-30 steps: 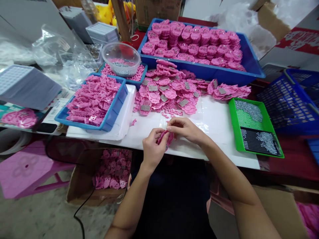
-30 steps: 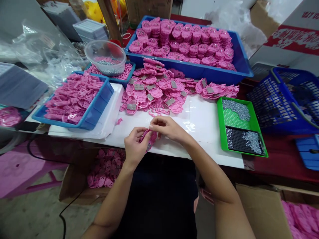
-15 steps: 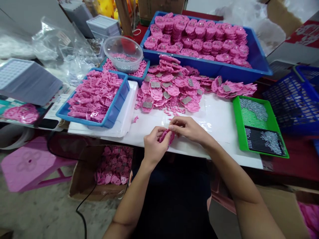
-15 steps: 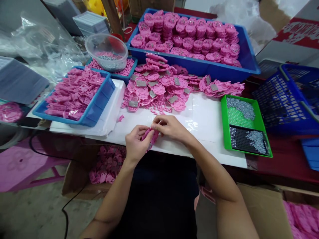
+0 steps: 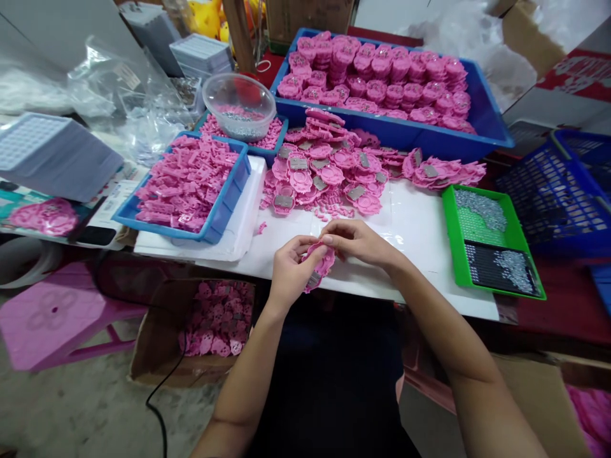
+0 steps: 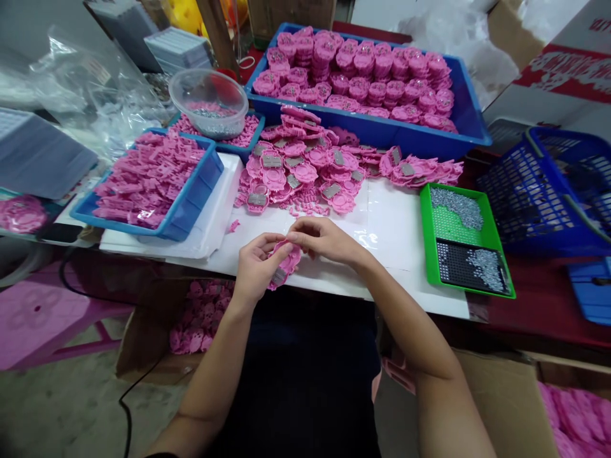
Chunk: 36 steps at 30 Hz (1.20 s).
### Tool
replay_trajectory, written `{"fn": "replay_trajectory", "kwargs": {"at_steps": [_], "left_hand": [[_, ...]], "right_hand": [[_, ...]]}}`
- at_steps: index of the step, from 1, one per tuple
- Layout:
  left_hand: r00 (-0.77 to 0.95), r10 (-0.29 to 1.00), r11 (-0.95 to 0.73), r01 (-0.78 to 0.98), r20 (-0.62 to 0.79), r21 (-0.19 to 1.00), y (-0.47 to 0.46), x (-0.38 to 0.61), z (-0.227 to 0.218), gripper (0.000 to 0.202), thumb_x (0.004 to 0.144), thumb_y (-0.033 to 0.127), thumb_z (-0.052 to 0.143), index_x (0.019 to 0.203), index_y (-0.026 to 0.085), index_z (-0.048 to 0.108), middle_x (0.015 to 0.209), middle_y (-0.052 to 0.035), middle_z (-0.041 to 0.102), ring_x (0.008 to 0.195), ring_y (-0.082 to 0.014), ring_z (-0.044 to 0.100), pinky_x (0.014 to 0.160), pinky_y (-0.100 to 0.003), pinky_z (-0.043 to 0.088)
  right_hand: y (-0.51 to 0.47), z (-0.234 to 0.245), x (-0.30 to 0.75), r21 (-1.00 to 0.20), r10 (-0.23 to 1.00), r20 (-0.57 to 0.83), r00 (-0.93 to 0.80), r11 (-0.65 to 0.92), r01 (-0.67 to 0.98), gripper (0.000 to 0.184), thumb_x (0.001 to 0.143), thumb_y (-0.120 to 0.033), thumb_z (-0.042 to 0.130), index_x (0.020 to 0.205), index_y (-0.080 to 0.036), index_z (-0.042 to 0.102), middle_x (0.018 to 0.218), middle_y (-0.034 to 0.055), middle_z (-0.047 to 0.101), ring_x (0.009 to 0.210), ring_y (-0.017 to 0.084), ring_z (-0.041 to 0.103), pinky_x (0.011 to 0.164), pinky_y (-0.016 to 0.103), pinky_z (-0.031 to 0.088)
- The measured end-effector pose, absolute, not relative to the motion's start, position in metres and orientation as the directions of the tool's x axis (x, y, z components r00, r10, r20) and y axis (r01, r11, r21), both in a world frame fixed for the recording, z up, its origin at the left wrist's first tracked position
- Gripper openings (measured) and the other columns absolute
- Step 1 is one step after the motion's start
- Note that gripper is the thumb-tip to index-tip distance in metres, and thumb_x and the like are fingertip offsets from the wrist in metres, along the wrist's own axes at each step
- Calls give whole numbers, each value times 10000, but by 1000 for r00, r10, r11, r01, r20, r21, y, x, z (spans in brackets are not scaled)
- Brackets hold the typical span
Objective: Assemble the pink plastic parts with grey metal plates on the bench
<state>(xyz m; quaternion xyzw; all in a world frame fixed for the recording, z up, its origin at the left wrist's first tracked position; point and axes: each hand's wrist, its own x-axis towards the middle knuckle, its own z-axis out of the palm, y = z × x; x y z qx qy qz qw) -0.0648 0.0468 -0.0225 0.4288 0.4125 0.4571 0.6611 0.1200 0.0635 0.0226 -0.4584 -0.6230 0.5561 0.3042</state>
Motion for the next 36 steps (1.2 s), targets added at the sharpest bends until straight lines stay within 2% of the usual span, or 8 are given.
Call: {"fn": "replay_trajectory", "kwargs": {"at_steps": [6,11,16,19,22,26,31,36], "left_hand": [[183,949,307,-351,-257,884,32,-88,-7,441,775,477,822,1007,169,606,759,-8,736,497,-152,691,482,-245,577],[0,965,243,-371,-262,896,24,-110,4,437,827,486,780,1058,195,549,826,-29,771,501,-142,701,490,-227,579],[-92,971,178,-348,-222,920,26,-118,11,434,855,476,756,1129,186,586,886,-51,787,544,-139,717,531,-231,600],[-75,966,205,-353,-246,913,25,-119,11,464,851,476,760,1174,190,590,908,-58,790,541,-145,716,520,-242,601],[-54,966,217,-361,-252,907,22,-116,7,481,836,448,784,1195,195,586,941,-71,794,541,-150,713,524,-262,607],[33,966,252,-345,-257,904,23,-98,-2,526,842,464,774,1245,197,567,989,-90,791,576,-162,723,566,-297,624],[233,942,306,-310,-240,900,28,-59,-20,562,873,480,733,1324,188,566,1071,-108,769,759,-205,769,699,-328,637],[284,939,266,-233,-196,935,31,-29,-34,503,896,475,699,1291,173,626,1286,-146,703,1143,-245,707,943,-330,585]], "right_hand": [[88,22,111,-931,965,-2,-262,94,352,328,995,-443,560,1096,-155,680,800,25,656,687,131,612,555,226,488],[117,5,55,-581,840,239,-487,526,621,219,957,-106,526,1110,-147,678,1096,110,689,991,203,612,857,333,490],[133,-7,15,-280,717,168,-676,692,665,105,957,-155,579,1042,-127,634,1077,154,635,1005,251,536,805,347,456],[134,1,26,-408,740,213,-638,661,630,133,979,-129,498,1045,-136,613,1036,133,633,956,226,548,822,350,463],[123,22,56,-689,862,284,-419,488,535,196,966,-147,479,1107,-167,615,1060,95,648,945,192,595,841,342,506],[86,44,98,-993,999,45,-1,44,106,132,890,-225,549,969,-204,653,869,14,636,773,144,650,657,271,573],[28,30,127,-892,939,-290,183,-196,-408,136,747,-201,724,880,-179,739,823,-1,692,734,106,700,724,216,615],[-15,12,127,-888,900,-309,306,-158,-433,361,709,-261,859,1054,-194,775,920,23,756,829,139,740,874,277,632]]}}
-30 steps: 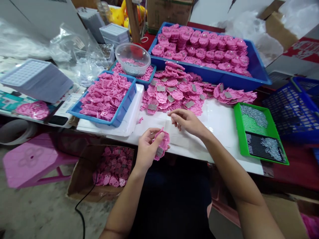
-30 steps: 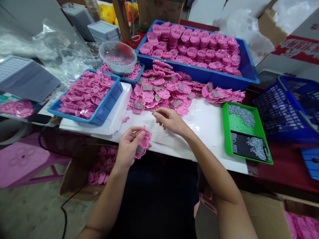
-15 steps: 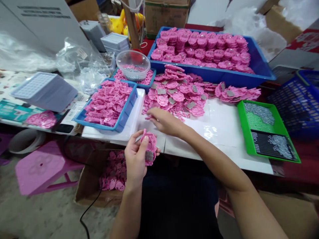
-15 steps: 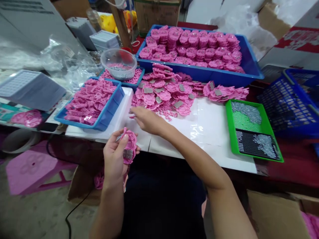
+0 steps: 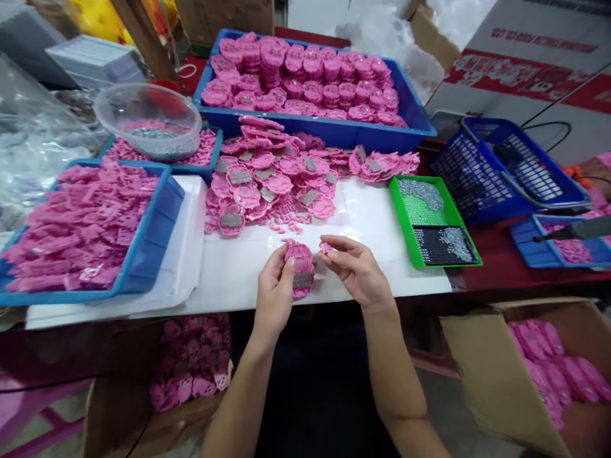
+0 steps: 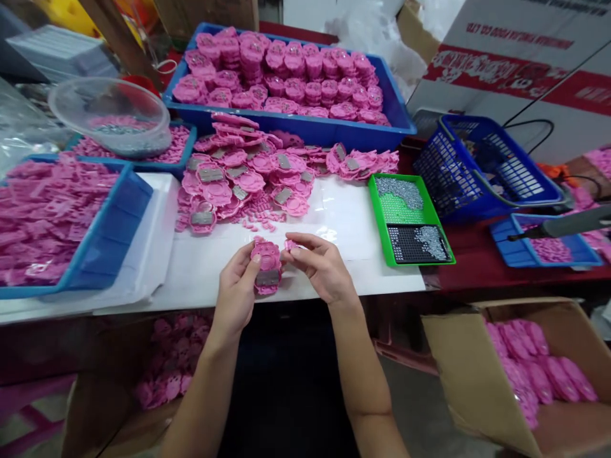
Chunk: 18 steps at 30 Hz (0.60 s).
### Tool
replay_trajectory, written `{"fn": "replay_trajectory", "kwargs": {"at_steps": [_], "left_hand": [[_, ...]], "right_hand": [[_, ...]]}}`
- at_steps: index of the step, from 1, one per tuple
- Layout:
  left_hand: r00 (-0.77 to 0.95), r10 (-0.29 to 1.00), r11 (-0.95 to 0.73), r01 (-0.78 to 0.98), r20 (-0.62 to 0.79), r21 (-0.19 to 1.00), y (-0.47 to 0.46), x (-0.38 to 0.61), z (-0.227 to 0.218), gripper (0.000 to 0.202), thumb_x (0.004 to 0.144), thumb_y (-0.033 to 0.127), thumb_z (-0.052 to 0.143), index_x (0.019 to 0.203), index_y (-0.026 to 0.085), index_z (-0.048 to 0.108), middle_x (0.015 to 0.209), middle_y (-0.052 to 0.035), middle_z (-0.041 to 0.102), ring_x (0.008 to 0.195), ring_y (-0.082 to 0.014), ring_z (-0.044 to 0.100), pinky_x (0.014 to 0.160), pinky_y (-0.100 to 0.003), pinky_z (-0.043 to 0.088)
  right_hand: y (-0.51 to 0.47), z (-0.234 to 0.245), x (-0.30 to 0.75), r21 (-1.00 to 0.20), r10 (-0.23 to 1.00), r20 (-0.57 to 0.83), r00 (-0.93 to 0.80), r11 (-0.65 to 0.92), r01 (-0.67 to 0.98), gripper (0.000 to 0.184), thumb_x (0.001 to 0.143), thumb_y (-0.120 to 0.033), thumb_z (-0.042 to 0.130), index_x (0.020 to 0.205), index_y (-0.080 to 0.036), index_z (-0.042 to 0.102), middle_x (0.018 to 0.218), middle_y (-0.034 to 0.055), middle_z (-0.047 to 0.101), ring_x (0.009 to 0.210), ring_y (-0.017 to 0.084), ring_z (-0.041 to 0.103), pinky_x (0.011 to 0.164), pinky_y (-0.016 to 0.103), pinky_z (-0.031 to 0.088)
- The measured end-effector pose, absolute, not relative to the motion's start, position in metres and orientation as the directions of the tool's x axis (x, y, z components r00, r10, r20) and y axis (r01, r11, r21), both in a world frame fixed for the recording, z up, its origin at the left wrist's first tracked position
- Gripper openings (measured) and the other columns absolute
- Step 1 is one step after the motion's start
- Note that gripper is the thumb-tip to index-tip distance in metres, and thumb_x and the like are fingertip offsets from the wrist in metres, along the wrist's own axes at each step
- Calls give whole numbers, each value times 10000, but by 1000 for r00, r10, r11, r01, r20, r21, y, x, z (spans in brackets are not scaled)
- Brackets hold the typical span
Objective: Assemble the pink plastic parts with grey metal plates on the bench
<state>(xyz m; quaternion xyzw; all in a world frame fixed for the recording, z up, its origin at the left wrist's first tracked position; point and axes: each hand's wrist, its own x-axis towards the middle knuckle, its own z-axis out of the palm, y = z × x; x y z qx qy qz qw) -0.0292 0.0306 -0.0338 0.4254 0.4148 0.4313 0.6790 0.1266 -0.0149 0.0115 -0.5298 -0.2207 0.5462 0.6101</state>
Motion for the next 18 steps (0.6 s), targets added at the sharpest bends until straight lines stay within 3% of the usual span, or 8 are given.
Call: {"fn": "replay_trajectory", "kwargs": {"at_steps": [2,4,6,8,11,18], "left_hand": [[302,935,261,-232,-186,937,31,-25,-35,445,906,477,686,1232,177,649,1225,-129,726,1120,-230,708,949,-322,574],[319,931,261,-238,-178,936,31,-25,-34,391,910,472,681,1175,184,663,1144,-102,747,1040,-207,724,915,-304,578],[326,931,250,-234,-167,939,31,-25,-31,359,907,462,687,1142,190,674,1105,-85,754,998,-194,728,888,-289,579],[322,935,229,-229,-148,946,30,-26,-29,339,905,451,691,1122,191,686,1102,-82,755,1005,-195,726,885,-286,581],[315,941,207,-236,-127,949,28,-26,-28,327,911,439,686,1126,194,696,1145,-91,748,1046,-205,720,902,-297,584],[324,937,221,-261,-130,940,29,-27,-31,328,931,421,670,1167,195,692,1199,-100,741,1067,-203,719,923,-304,582]], "right_hand": [[-22,6,119,-961,894,-187,407,-81,-263,370,776,-320,842,1120,-210,762,951,34,754,856,169,741,872,344,650],[-24,1,111,-999,869,40,492,28,33,304,868,-340,773,1151,-232,759,1068,60,748,959,200,730,892,379,650],[-21,-3,105,-929,839,283,464,121,349,233,938,-302,696,1155,-254,763,1163,79,738,1077,228,701,963,412,626],[-18,-6,101,-813,834,431,344,194,549,225,980,-247,631,1160,-267,764,1171,85,745,1142,248,679,1028,456,592],[-15,-9,99,-708,821,523,231,267,654,275,1008,-184,561,1180,-270,758,1175,89,749,1147,253,683,1014,476,600],[-20,-19,101,-647,805,563,187,289,705,347,991,-144,572,1242,-313,741,1298,85,707,1203,260,673,1005,477,613]]}}
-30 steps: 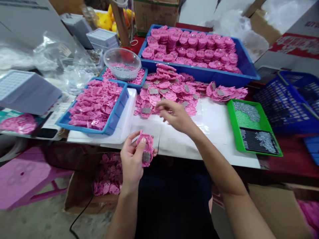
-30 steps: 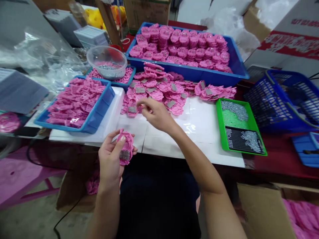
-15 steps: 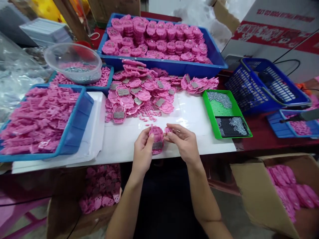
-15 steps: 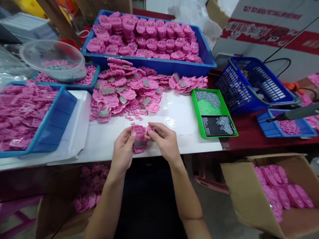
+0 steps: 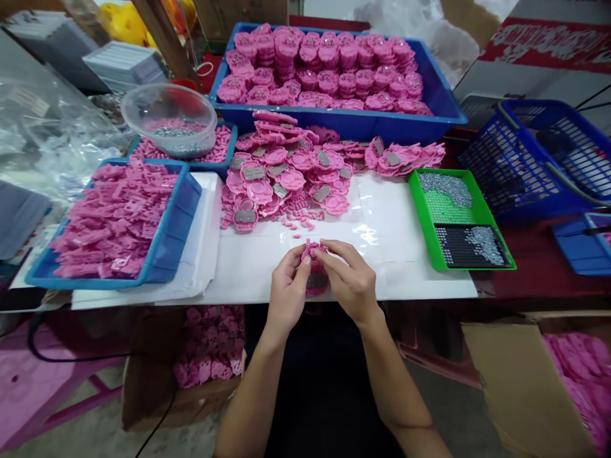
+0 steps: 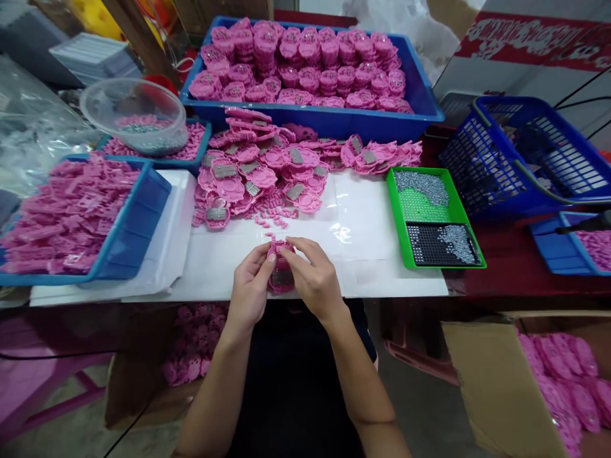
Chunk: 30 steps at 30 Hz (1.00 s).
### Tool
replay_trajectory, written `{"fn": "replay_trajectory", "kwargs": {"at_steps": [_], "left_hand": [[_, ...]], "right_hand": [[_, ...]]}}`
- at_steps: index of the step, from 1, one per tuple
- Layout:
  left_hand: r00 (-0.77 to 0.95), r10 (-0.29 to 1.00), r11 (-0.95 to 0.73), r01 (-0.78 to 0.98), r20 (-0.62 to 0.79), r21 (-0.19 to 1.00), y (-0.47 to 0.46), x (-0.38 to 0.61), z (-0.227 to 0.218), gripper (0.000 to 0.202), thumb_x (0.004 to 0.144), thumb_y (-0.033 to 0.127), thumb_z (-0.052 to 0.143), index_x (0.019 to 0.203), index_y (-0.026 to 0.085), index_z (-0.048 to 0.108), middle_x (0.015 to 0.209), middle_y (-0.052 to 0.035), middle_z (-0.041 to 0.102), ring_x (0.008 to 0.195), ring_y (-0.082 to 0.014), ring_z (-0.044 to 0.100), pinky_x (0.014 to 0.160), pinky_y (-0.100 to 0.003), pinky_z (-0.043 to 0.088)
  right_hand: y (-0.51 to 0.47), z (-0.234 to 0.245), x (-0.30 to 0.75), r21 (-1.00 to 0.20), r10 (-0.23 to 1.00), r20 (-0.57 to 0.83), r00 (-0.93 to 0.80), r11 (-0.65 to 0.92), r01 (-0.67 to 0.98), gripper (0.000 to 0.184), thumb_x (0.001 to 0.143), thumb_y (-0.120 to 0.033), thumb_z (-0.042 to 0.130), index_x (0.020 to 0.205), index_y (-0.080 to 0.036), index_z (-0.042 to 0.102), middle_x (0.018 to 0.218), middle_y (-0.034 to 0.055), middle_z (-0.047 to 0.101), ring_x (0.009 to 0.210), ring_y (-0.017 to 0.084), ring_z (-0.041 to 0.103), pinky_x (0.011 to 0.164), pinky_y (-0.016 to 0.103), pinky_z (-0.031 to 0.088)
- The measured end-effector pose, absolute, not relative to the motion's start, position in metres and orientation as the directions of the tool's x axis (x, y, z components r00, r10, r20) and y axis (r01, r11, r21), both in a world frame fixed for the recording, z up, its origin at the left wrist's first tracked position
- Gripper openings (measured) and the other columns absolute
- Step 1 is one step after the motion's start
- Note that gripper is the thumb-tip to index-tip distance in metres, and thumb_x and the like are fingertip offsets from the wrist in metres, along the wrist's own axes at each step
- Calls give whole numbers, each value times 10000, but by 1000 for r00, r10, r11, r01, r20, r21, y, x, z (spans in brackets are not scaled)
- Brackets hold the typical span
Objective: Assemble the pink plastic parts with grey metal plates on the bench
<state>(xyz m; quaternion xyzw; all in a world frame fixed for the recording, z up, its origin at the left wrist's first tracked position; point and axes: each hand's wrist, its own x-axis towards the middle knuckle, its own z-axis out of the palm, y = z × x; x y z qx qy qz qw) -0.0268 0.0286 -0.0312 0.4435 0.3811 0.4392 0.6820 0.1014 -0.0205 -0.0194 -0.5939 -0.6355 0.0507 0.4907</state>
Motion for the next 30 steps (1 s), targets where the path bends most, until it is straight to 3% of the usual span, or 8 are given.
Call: {"fn": "replay_trajectory", "kwargs": {"at_steps": [6,13,22,30], "left_hand": [[304,940,233,-243,-155,942,31,-28,-37,357,919,429,686,1181,187,690,1200,-102,746,1123,-215,706,1013,-335,546],[335,936,203,-269,-106,941,28,-30,-34,328,924,416,692,1156,186,714,1201,-86,751,1127,-212,704,1012,-323,538],[333,937,208,-281,-107,937,25,-29,-24,288,921,436,696,1053,181,722,1040,-53,767,964,-164,723,884,-259,566],[283,958,114,-243,-42,963,21,-33,-23,254,922,418,699,999,178,720,966,-39,755,887,-144,716,832,-238,574]], "right_hand": [[-28,-23,99,-597,771,608,189,287,749,428,982,-98,561,1335,-301,692,1320,80,712,1215,274,685,1021,511,612],[-21,-20,99,-525,742,659,126,333,783,389,966,-67,591,1289,-244,717,1265,76,743,1213,251,697,1030,459,621],[-23,-20,99,-492,716,689,108,353,796,396,967,-59,583,1300,-234,705,1272,87,739,1193,244,709,1015,441,633],[-25,-20,96,-477,657,749,88,441,760,465,932,-7,598,1326,-241,678,1291,96,730,1188,248,710,979,446,643]]}}
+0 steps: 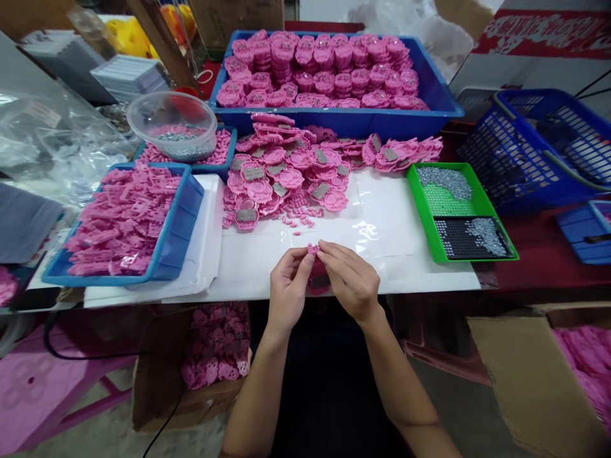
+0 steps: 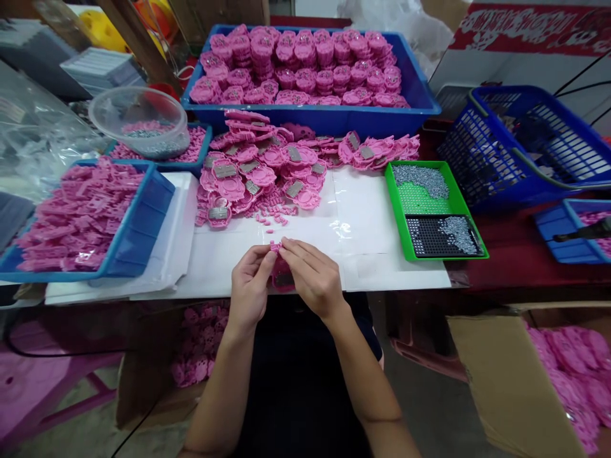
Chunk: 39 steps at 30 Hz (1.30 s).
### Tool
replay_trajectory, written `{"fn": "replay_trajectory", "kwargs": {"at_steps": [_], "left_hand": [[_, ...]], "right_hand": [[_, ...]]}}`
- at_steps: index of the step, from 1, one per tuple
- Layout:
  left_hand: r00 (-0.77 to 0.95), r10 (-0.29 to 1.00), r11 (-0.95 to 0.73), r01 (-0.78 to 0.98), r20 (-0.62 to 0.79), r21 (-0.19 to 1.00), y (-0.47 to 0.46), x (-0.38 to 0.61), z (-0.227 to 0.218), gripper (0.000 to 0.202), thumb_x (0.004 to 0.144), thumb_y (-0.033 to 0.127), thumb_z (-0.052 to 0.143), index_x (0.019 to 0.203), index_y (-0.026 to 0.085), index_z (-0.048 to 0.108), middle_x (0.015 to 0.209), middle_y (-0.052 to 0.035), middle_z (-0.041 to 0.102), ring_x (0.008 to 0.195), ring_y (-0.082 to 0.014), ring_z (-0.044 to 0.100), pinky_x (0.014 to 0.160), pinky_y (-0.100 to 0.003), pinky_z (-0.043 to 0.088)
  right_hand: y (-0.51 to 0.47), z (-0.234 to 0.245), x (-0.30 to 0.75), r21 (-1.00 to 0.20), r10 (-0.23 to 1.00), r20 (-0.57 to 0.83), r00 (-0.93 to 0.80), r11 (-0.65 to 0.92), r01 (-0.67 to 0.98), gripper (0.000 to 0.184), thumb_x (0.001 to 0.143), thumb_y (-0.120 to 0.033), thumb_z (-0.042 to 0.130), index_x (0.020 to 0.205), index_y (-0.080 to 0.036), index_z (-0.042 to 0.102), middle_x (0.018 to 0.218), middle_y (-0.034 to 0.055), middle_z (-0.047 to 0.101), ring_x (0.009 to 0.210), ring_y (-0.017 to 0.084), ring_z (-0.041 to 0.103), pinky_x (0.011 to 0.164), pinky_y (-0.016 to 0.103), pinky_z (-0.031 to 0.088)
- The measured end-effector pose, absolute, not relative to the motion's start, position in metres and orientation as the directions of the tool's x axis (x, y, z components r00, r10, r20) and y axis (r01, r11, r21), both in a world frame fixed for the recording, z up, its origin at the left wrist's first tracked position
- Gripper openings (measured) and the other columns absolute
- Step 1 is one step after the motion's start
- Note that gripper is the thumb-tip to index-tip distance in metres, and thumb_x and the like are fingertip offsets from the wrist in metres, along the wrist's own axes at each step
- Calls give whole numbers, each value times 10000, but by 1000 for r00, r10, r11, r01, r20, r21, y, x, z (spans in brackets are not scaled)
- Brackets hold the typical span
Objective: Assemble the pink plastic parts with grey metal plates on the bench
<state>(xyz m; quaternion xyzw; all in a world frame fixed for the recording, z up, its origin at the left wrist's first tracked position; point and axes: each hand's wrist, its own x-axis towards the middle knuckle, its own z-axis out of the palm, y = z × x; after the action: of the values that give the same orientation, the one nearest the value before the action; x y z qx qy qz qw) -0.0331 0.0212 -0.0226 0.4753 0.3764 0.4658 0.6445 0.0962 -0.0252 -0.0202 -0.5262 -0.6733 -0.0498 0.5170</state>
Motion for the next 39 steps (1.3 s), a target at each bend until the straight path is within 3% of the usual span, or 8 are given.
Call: {"fn": "replay_trajectory", "kwargs": {"at_steps": [3,6,10,14,20,27,39], "left_hand": [[288,957,38,-226,29,973,17,-36,-17,215,939,382,686,1037,200,744,989,-37,754,899,-143,715,816,-237,585],[289,943,-119,-173,166,978,13,-39,-10,174,939,329,694,1047,224,781,1072,-52,741,997,-170,711,864,-274,599],[243,903,-360,-23,355,933,11,-42,-4,209,931,233,705,1121,267,785,1086,-42,730,1028,-170,702,906,-302,601],[237,811,-572,128,535,810,10,-48,0,257,921,160,704,1148,262,771,1065,-37,744,984,-165,718,891,-315,615],[325,735,-671,227,595,705,8,-56,7,265,927,108,675,1147,226,763,1094,-52,764,994,-180,746,914,-337,634],[345,711,-693,194,613,694,7,-60,10,321,908,71,687,1173,240,753,1169,-47,767,1035,-191,755,940,-365,644],[209,726,-687,196,655,700,7,-57,-3,229,889,101,715,1062,234,786,1022,-39,802,934,-202,775,856,-350,648]], "right_hand": [[-28,-17,96,-592,669,717,195,437,677,455,928,-55,637,1335,-256,668,1269,89,741,1151,246,725,977,438,638],[-33,-14,99,-773,759,574,308,378,509,381,953,-153,649,1320,-250,671,1262,93,739,1141,245,723,988,433,625],[-37,-12,100,-878,844,445,301,345,330,217,981,-221,628,1184,-225,705,1150,92,753,1066,224,723,969,408,617],[-38,-9,99,-886,870,427,246,349,305,163,1006,-253,580,1145,-202,650,1066,102,702,1002,210,685,922,396,614],[-41,0,97,-860,886,435,161,355,366,172,1033,-232,516,1195,-221,573,1104,101,638,1020,202,637,872,364,616],[-43,9,92,-835,897,435,78,370,407,135,1044,-175,451,1164,-219,494,1171,119,602,1125,211,598,995,393,540],[-43,4,68,-826,849,471,238,330,457,141,1033,-160,423,1113,-217,524,1026,98,607,972,211,607,873,370,548]]}}
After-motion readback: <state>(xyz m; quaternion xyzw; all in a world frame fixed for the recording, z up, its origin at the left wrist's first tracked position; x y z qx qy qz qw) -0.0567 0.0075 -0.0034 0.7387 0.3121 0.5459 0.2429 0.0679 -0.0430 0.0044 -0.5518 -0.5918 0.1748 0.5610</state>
